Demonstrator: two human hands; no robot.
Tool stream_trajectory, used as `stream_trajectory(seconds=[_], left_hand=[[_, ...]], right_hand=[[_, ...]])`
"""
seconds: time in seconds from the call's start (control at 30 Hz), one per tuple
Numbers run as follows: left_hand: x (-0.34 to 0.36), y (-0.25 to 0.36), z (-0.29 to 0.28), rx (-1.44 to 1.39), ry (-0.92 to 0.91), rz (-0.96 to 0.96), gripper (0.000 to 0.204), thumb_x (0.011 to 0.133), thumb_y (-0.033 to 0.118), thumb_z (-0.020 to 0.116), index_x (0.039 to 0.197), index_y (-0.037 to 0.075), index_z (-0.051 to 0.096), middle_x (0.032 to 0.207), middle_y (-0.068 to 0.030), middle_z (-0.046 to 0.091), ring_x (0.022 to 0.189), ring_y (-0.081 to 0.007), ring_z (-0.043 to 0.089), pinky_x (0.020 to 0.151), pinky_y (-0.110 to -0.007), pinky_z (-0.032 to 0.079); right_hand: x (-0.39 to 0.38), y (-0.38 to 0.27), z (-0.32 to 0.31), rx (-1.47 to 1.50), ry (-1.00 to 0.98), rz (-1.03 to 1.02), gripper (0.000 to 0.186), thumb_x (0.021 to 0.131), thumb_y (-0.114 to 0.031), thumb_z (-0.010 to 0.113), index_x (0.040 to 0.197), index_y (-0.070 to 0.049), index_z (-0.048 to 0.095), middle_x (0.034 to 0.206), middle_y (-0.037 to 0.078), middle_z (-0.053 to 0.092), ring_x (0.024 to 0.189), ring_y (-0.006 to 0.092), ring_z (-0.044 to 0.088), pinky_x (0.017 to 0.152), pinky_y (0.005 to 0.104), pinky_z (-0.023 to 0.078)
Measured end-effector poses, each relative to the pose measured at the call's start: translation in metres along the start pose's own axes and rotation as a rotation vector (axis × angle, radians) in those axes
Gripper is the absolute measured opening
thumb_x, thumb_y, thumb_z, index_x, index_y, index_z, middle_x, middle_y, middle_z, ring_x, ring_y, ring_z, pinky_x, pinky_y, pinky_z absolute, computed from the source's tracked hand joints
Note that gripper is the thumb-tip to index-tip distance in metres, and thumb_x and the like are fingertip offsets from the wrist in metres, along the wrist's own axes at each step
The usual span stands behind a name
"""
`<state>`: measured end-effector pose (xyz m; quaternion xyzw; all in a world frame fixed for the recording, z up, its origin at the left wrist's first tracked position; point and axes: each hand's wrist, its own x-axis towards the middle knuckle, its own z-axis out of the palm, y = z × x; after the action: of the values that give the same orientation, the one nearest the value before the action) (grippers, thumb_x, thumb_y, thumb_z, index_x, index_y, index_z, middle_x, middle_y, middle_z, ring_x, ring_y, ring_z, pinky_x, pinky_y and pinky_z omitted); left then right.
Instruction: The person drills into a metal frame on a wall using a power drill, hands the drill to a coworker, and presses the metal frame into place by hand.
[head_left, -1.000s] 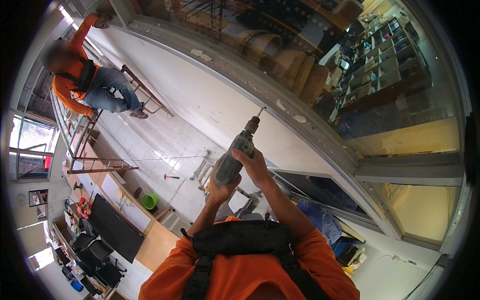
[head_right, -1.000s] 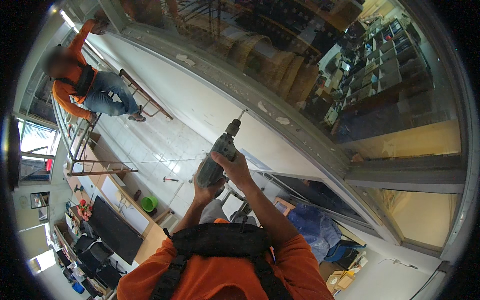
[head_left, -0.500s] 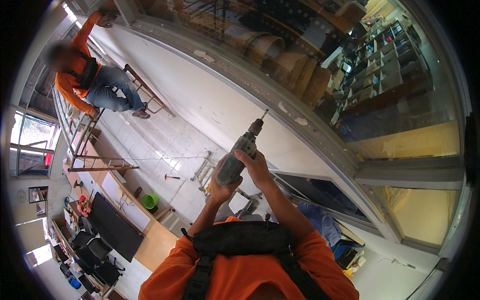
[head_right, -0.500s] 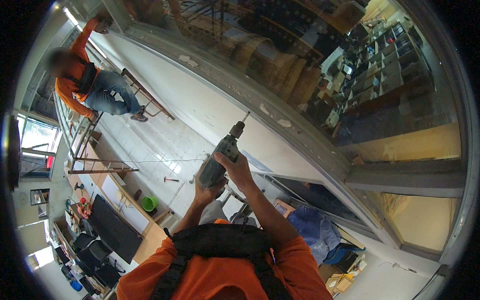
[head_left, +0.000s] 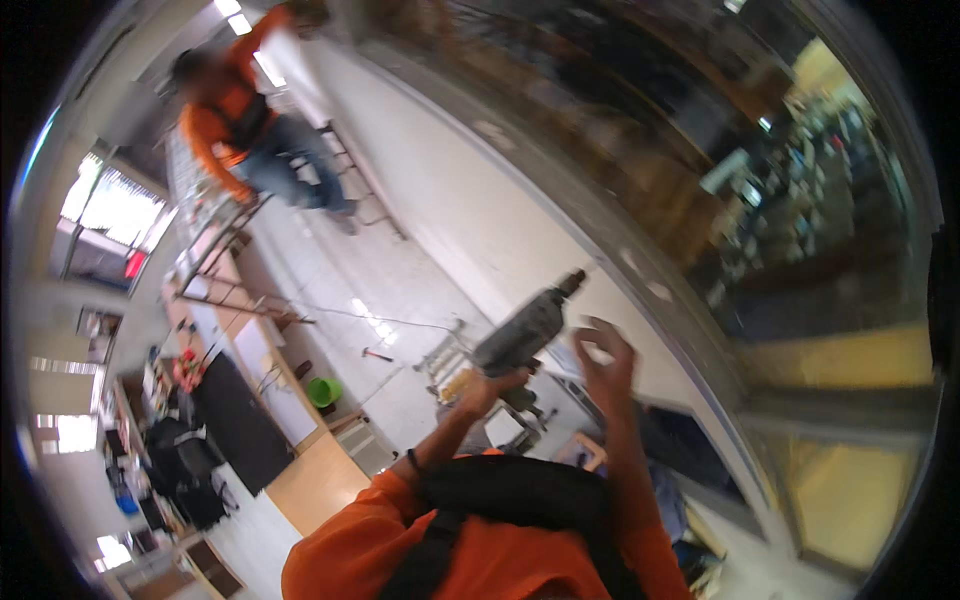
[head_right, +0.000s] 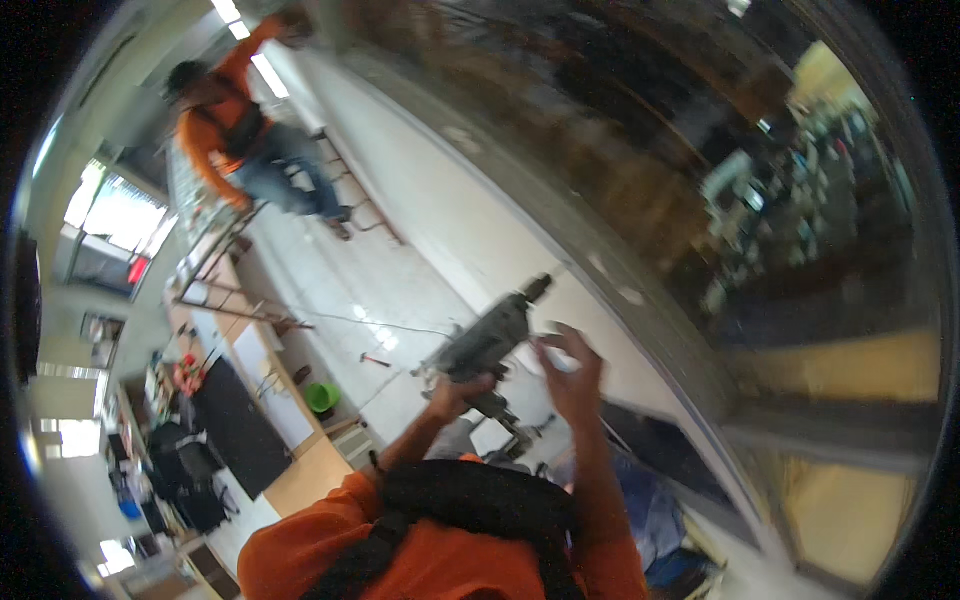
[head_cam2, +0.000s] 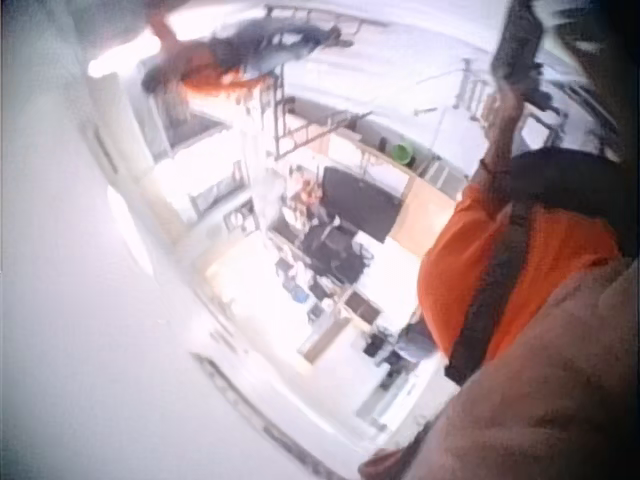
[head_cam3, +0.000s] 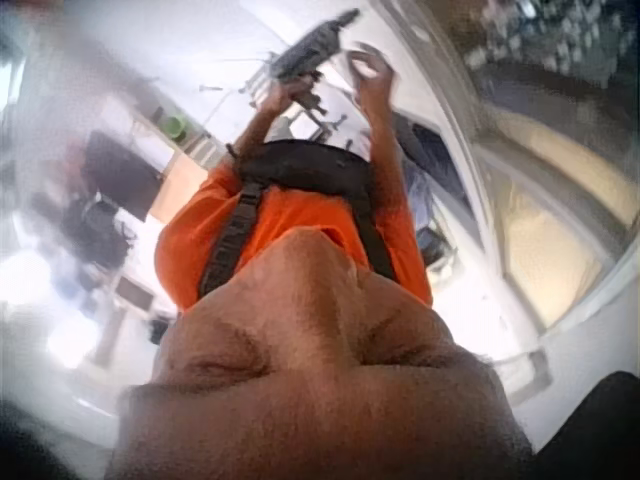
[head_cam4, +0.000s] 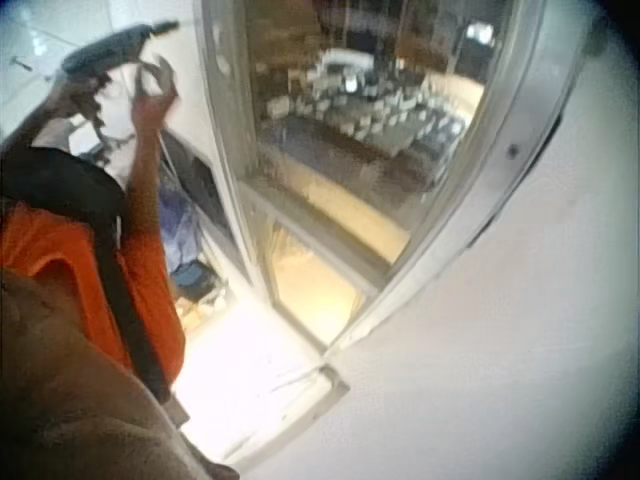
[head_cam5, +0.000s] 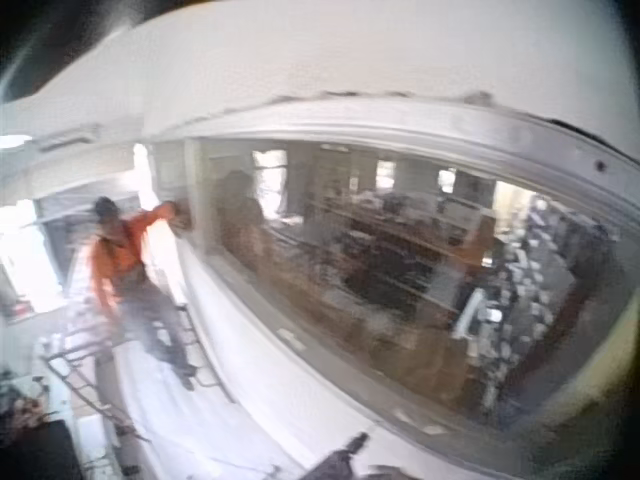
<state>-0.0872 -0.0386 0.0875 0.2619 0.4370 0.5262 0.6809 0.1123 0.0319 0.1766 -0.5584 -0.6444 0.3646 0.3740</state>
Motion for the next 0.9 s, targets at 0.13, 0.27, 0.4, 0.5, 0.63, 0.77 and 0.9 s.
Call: stream_trajectory(seconds=[0.13, 0.27, 0.4, 0.5, 0.63, 0.77, 0.9], left_hand=[[-0.007, 0.032, 0.027, 0.143, -0.079, 0.027, 0.041, 0.084, 0.011, 0.079, 0.122, 0.002, 0.065, 0.103, -0.0054, 0.073, 0.09, -0.013, 0.066, 0.082, -0.032, 0.055], [-0.006, 0.013, 0.024, 0.289, 0.071, 0.149, 0.048, 0.084, 0.018, 0.082, 0.123, 0.0, 0.062, 0.098, -0.0026, 0.069, 0.088, -0.011, 0.061, 0.079, -0.029, 0.052], [-0.006, 0.011, 0.026, 0.224, 0.136, 0.082, 0.044, 0.087, 0.021, 0.079, 0.122, -0.001, 0.063, 0.097, -0.0036, 0.07, 0.083, -0.0104, 0.062, 0.071, -0.028, 0.054], [-0.004, 0.011, 0.025, 0.179, 0.188, 0.127, 0.033, 0.087, 0.02, 0.077, 0.11, -0.001, 0.068, 0.085, -0.0028, 0.071, 0.072, -0.0093, 0.063, 0.065, -0.026, 0.053], [0.006, 0.001, 0.022, 0.214, 0.13, 0.171, 0.033, 0.085, 0.019, 0.077, 0.11, 0.0, 0.069, 0.085, -0.0026, 0.071, 0.074, -0.0102, 0.063, 0.066, -0.027, 0.052], [0.006, -0.011, 0.019, 0.216, 0.159, 0.166, 0.035, 0.084, 0.02, 0.079, 0.11, -0.001, 0.068, 0.089, -0.0037, 0.071, 0.076, -0.0108, 0.064, 0.068, -0.028, 0.053], [0.005, -0.013, 0.016, 0.251, 0.186, 0.17, 0.038, 0.083, 0.019, 0.08, 0.111, -0.002, 0.068, 0.092, -0.0055, 0.071, 0.078, -0.0115, 0.065, 0.07, -0.029, 0.053]], right_hand=[[-0.01, 0.003, -0.082, -0.327, 0.544, -0.302, 0.02, 0.092, -0.015, 0.073, 0.104, 0.001, 0.069, 0.087, 0.01, 0.072, 0.077, 0.0213, 0.07, 0.071, 0.034, 0.055], [-0.015, 0.021, -0.12, -0.548, 0.683, -0.349, 0.018, 0.092, -0.017, 0.075, 0.096, -0.001, 0.069, 0.078, 0.007, 0.068, 0.067, 0.0173, 0.064, 0.059, 0.0327, 0.049], [-0.02, 0.058, -0.124, -0.627, 0.652, -0.317, 0.023, 0.084, -0.021, 0.084, 0.086, -0.004, 0.067, 0.075, 0.006, 0.065, 0.065, 0.0206, 0.061, 0.061, 0.0352, 0.048], [-0.011, 0.062, -0.117, -0.615, 0.675, -0.338, 0.03, 0.078, -0.025, 0.089, 0.082, -0.007, 0.066, 0.071, 0.005, 0.061, 0.064, 0.0219, 0.059, 0.059, 0.0357, 0.046], [-0.009, 0.062, -0.123, -0.656, 0.656, -0.331, 0.031, 0.074, -0.022, 0.092, 0.08, -0.009, 0.065, 0.069, 0.003, 0.057, 0.061, 0.0208, 0.055, 0.057, 0.035, 0.045], [-0.007, 0.055, -0.124, -0.646, 0.638, -0.402, 0.031, 0.072, -0.016, 0.092, 0.08, -0.009, 0.064, 0.069, 0.004, 0.056, 0.061, 0.0209, 0.052, 0.056, 0.0337, 0.043], [-0.007, 0.051, -0.124, -0.658, 0.639, -0.38, 0.031, 0.071, -0.015, 0.092, 0.079, -0.009, 0.063, 0.068, 0.004, 0.055, 0.061, 0.0214, 0.052, 0.057, 0.0338, 0.043]])
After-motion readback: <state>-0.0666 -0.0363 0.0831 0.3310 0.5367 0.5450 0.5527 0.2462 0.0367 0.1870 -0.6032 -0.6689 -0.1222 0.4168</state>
